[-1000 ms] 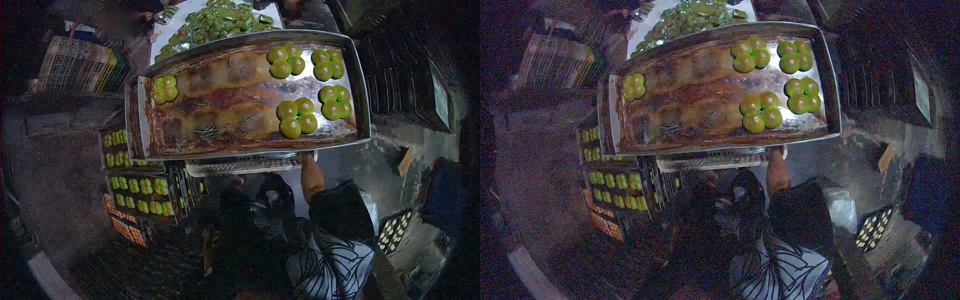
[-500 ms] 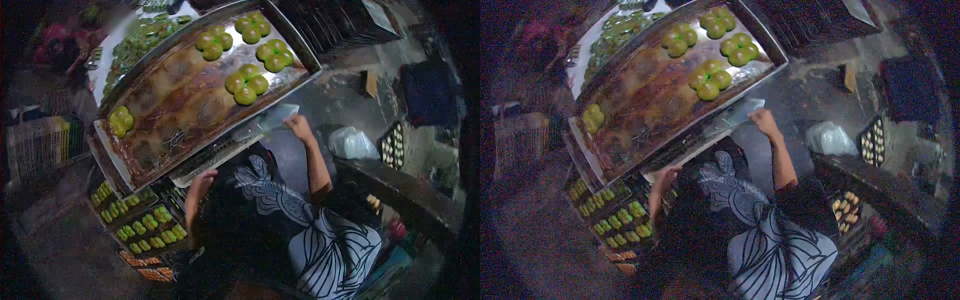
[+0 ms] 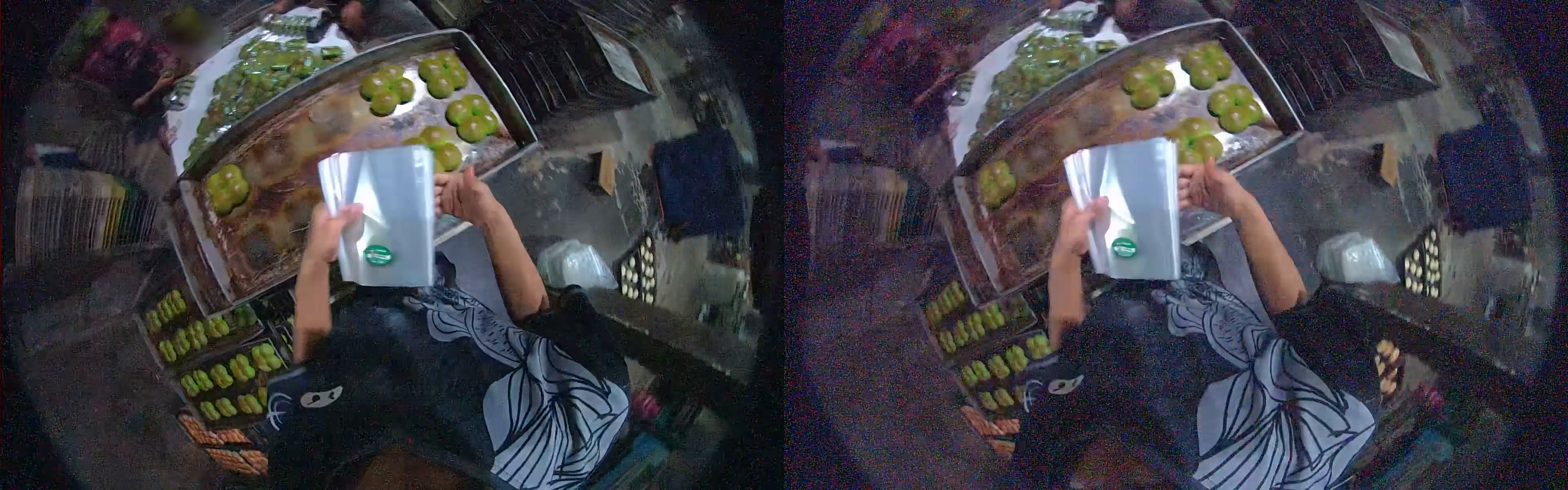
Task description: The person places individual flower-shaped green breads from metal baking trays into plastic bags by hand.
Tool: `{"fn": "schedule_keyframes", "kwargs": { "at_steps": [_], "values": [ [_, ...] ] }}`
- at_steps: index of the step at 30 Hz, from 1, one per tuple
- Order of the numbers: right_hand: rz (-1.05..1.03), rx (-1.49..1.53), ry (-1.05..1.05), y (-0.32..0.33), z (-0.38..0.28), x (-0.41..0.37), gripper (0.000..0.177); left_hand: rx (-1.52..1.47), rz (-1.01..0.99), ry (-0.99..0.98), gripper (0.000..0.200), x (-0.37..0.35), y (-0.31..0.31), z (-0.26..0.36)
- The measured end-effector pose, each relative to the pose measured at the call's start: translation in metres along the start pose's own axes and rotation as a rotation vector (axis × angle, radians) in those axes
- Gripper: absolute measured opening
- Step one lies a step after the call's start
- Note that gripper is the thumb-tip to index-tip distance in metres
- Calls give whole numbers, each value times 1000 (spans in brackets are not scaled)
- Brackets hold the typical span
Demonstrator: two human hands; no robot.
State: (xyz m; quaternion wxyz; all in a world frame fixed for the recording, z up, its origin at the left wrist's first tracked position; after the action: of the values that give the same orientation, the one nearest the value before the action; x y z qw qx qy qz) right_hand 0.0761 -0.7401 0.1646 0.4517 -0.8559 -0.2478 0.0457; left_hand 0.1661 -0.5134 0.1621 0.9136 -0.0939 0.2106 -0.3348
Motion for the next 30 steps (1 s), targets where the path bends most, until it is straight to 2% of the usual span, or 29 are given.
{"fn": "schedule_keyframes", "kwargs": {
  "at_steps": [1, 2, 3, 4, 5, 6, 8, 9, 10, 12, 13, 14, 15, 16, 17, 18, 19, 20, 22, 24, 25, 26, 27, 28, 29, 30],
  "values": [
    [317, -446, -53, -15, -8, 11, 78, 301, -30, -92, 15, -1, 20, 10],
    [633, -894, -96, -38, -19, 24, 75, 533, -56, -98, 17, -2, 33, 22],
    [717, -1576, 84, -41, -24, 35, 80, 770, -146, -177, 16, -3, 30, 43],
    [569, -1864, 283, -77, -40, 56, 89, 1009, -241, -254, 15, -4, 24, 70],
    [445, -2059, 280, -101, -40, 76, 90, 1318, -365, -340, 12, -4, 16, 92],
    [318, -2248, 275, -118, -31, 95, 92, 1322, -349, -345, 12, -1, 11, 110],
    [216, -1976, -424, -103, 4, 127, 78, 1929, -459, -340, 14, 5, -3, 129],
    [274, -1957, -289, -77, 13, 133, 67, 1929, -385, -24, 35, 10, -3, 128],
    [333, -1927, -153, -43, 24, 141, 57, 1940, -380, -24, 35, 10, -1, 117],
    [543, -1403, -297, 22, 51, 140, 42, 2092, 262, -700, 59, -1, 1, 92],
    [535, -1404, -298, 36, 64, 134, 42, 1864, 210, -362, 78, -16, -8, 81],
    [719, -1494, -419, 47, 77, 121, 42, 1728, 249, -332, 82, -20, -6, 49],
    [908, -1576, -538, 56, 85, 112, 41, 1564, 202, -248, 87, -21, -6, 9],
    [912, -1569, -538, 60, 92, 105, 41, 1527, 74, -34, 91, -19, -9, -24],
    [912, -1514, -503, 64, 98, 96, 47, 1580, 86, -174, 69, -21, -8, -53],
    [910, -1467, -469, 72, 103, 88, 53, 1503, 6, -71, 53, -17, -1, -73],
    [867, -1668, -122, 111, 128, 81, 59, 1425, -70, 22, 37, -12, 6, -81],
    [886, -1543, -28, 43, 97, 80, 52, 1427, -75, 22, 37, -11, 11, -70],
    [824, -1900, 137, -11, 83, 60, 39, 1617, -5, 2, 13, -23, 16, -40],
    [535, -1192, -275, -31, 103, 34, 27, 1488, -41, 65, 13, -30, 33, -34],
    [371, -1213, -336, -49, 107, 28, 23, 1416, 41, 9, 17, -36, 37, -26],
    [208, -1233, -389, -61, 110, 25, 20, 1422, 37, 2, 17, -39, 34, -22],
    [213, -1240, -380, -64, 115, 28, 20, 1115, 82, 22, 19, -42, 30, -19],
    [441, -1294, -203, -67, 119, 32, 18, 804, 121, 44, 20, -46, 24, -17],
    [666, -1330, -22, -66, 120, 32, 16, 843, 101, 22, 20, -48, 6, -11],
    [669, -1332, -17, -58, 122, 29, 16, 866, 75, -6, 17, -52, -17, 4]
  ]
}}
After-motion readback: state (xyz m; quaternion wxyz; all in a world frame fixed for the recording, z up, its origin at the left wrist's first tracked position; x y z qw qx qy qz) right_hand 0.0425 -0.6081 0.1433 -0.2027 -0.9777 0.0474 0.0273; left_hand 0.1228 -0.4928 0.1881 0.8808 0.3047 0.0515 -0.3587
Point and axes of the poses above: each hand's wrist, its own x-axis towards the middle knuckle, its own y-axis out of the back of the hand, z = x × y, the point moved 2 cm from there along x, towards the middle knuckle, and after that the axes turned 6 degrees about -z, right-handed, at the moved point
